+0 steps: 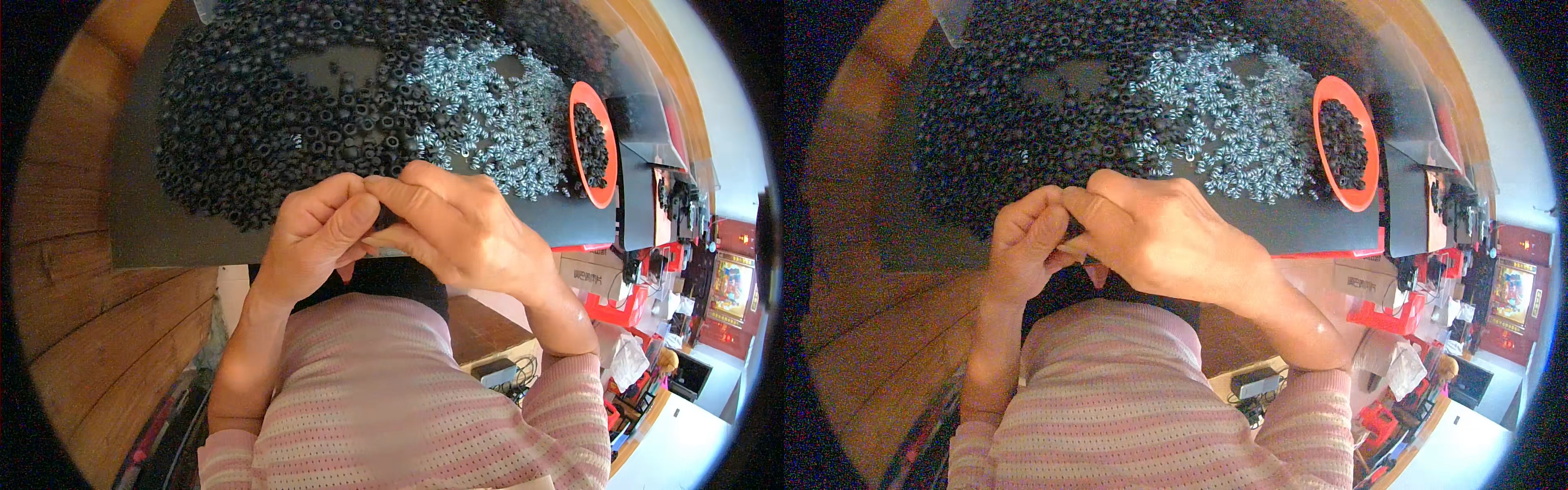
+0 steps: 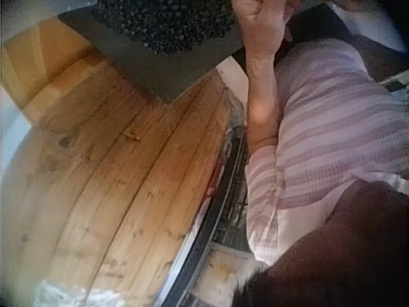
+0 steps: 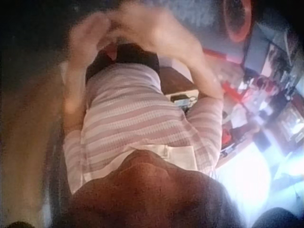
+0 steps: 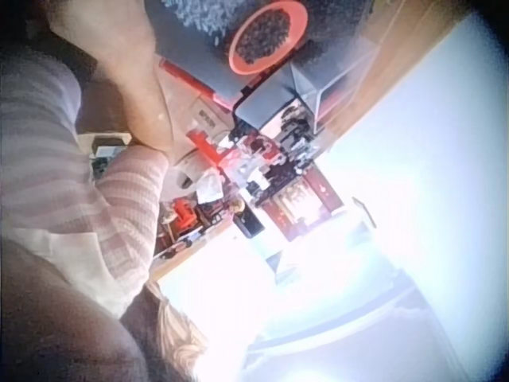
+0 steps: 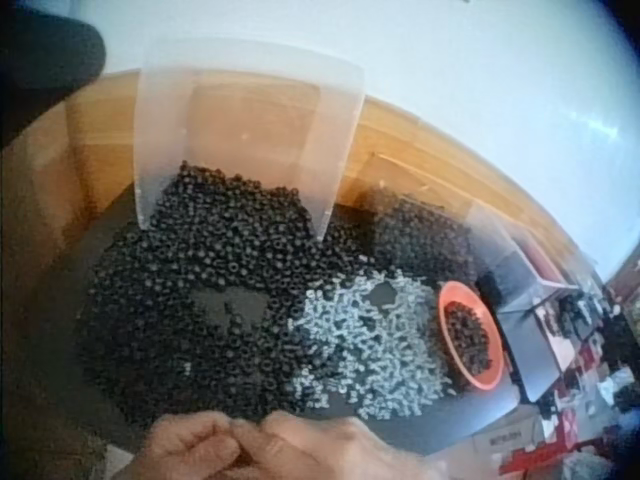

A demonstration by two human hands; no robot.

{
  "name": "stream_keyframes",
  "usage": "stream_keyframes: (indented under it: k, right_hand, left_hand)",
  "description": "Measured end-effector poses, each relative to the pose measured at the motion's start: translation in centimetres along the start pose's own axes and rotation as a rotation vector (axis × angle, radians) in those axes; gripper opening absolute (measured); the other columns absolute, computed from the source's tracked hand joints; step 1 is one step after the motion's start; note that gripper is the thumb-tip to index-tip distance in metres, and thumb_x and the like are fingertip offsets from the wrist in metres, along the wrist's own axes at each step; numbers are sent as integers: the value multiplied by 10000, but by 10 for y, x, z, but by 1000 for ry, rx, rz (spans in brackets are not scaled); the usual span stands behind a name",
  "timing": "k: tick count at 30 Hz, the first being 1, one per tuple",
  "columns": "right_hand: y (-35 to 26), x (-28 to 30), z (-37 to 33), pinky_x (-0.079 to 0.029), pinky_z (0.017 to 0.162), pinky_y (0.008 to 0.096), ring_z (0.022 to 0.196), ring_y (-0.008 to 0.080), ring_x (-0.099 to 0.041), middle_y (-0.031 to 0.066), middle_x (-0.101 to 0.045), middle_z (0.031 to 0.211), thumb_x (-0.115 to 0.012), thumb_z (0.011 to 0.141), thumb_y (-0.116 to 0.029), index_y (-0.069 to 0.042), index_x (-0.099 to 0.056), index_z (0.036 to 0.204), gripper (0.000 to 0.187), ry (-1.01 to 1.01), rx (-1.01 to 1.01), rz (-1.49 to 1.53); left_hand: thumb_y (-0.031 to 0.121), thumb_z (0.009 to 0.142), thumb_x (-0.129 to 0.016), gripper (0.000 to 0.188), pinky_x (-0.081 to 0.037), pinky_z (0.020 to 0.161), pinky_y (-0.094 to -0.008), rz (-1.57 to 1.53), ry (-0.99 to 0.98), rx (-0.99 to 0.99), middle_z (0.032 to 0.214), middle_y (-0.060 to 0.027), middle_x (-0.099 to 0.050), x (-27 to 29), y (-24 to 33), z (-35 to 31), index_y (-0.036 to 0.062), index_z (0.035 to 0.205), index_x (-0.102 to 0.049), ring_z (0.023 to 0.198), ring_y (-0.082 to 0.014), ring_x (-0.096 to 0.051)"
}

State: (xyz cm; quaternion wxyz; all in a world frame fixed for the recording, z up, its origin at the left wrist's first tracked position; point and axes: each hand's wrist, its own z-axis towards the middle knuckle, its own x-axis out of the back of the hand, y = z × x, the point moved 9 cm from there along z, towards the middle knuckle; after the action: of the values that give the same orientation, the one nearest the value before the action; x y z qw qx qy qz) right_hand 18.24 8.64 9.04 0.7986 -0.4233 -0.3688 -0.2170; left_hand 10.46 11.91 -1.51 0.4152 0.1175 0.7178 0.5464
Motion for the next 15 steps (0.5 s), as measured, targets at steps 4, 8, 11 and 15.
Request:
stream_keyframes:
  k: [4,8,11,15]
  right_hand:
    - [9,0,-4,-499,514,362,612,281,-596,107,-535,762,-706,755,-137,47,-585,1054,371,22,-37,74]
    - [12,0,-6,-507,533,369,626,294,-601,121,-559,796,-706,750,-118,40,-595,1039,347,6,-79,150]
    - [15,0,-6,-509,530,368,629,294,-602,126,-564,803,-709,748,-112,41,-599,1027,336,33,-70,162]
    - [13,2,-8,-451,491,300,574,208,-558,110,-562,730,-717,722,-9,51,-620,1047,345,136,-32,159]
  left_hand:
    - [342,958,-529,311,-336,420,-166,64,-28,-4,638,27,-535,-3,5,0,58,834,-562,497,-12,-430]
    - [339,950,-540,303,-248,375,-174,67,-11,-19,613,27,-517,-2,1,-2,36,955,-554,449,-14,-380]
    - [335,943,-554,299,-243,371,-176,91,-15,-28,636,15,-550,-2,4,-3,36,954,-554,446,-13,-384]
    - [324,959,-531,290,-333,418,-168,63,65,-12,657,9,-567,0,6,-3,54,860,-563,497,-12,-428]
